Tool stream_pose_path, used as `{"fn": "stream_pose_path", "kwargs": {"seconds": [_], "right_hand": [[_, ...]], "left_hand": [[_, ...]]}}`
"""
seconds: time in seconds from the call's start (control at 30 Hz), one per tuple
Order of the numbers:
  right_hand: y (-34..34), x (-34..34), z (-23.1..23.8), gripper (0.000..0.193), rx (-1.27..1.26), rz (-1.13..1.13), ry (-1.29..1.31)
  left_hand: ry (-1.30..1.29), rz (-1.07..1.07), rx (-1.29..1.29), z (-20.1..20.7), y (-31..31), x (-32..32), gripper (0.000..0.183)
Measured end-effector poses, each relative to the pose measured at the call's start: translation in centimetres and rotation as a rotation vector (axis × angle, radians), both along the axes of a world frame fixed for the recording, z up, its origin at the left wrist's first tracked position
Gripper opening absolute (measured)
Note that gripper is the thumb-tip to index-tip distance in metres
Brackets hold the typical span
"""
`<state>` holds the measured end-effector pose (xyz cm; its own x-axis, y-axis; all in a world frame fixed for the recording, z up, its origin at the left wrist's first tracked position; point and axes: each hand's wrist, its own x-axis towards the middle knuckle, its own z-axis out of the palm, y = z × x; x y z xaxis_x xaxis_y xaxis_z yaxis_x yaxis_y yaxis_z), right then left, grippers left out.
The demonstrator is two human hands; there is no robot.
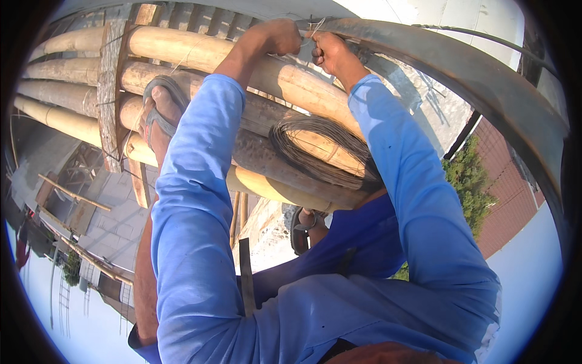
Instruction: The person sits on bamboo scaffolding and secures a metal beam by twisting wire around it with their hands.
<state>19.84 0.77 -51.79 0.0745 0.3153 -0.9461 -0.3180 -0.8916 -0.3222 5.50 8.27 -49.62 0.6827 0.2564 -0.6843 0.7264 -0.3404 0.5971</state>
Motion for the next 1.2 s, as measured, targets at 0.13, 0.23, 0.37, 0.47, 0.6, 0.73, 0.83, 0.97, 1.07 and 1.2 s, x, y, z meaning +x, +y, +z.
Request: {"fn": "stream_pose_path", "kwargs": {"seconds": [0.13, 0.23, 0.37, 0.47, 0.6, 0.73, 0.83, 0.97, 1.07, 1.2], "right_hand": [[0.2, -0.3, 0.4, 0.021, 0.014, -0.242, 0.185], [0.1, -0.8, 0.2, 0.021, 0.032, -0.317, 0.174], [-0.4, -0.4, -0.5, 0.02, 0.097, -0.203, 0.071], [0.1, 0.2, -0.3, 0.018, 0.009, 0.012, 0.023], [1.0, -1.8, 0.2, 0.016, 0.025, -0.228, 0.042], [0.4, -0.7, -0.8, 0.017, 0.041, -0.314, 0.189], [0.3, -1.2, -0.5, 0.021, 0.093, -0.413, 0.32], [0.6, -1.2, 0.9, 0.024, 0.1, -0.429, 0.335], [0.0, -0.9, -0.6, 0.015, 0.157, -0.477, 0.369], [-0.1, -0.8, -1.2, 0.012, 0.112, -0.459, 0.268]], "left_hand": [[0.04, 0.051, 0.17, -0.2, 0.6, -1.1, 0.026], [0.04, 0.349, 0.188, 0.1, 0.7, -2.1, 0.024], [-0.078, 0.411, 0.119, 3.6, 1.1, -2.6, 0.026], [-0.149, 0.143, 0.072, 5.2, 0.6, -1.9, 0.025], [0.114, -0.123, 0.185, 1.4, -1.0, 0.2, 0.027], [0.275, -0.002, 0.041, 2.2, -1.7, 1.7, 0.028], [0.297, -0.012, -0.009, 1.3, -1.1, 0.9, 0.03], [0.378, -0.143, 0.025, 1.4, 0.0, 0.7, 0.031], [0.415, 0.148, -0.068, 1.1, 2.2, 1.1, 0.028], [0.155, 0.461, -0.071, -1.3, 2.0, 2.4, 0.02]]}}
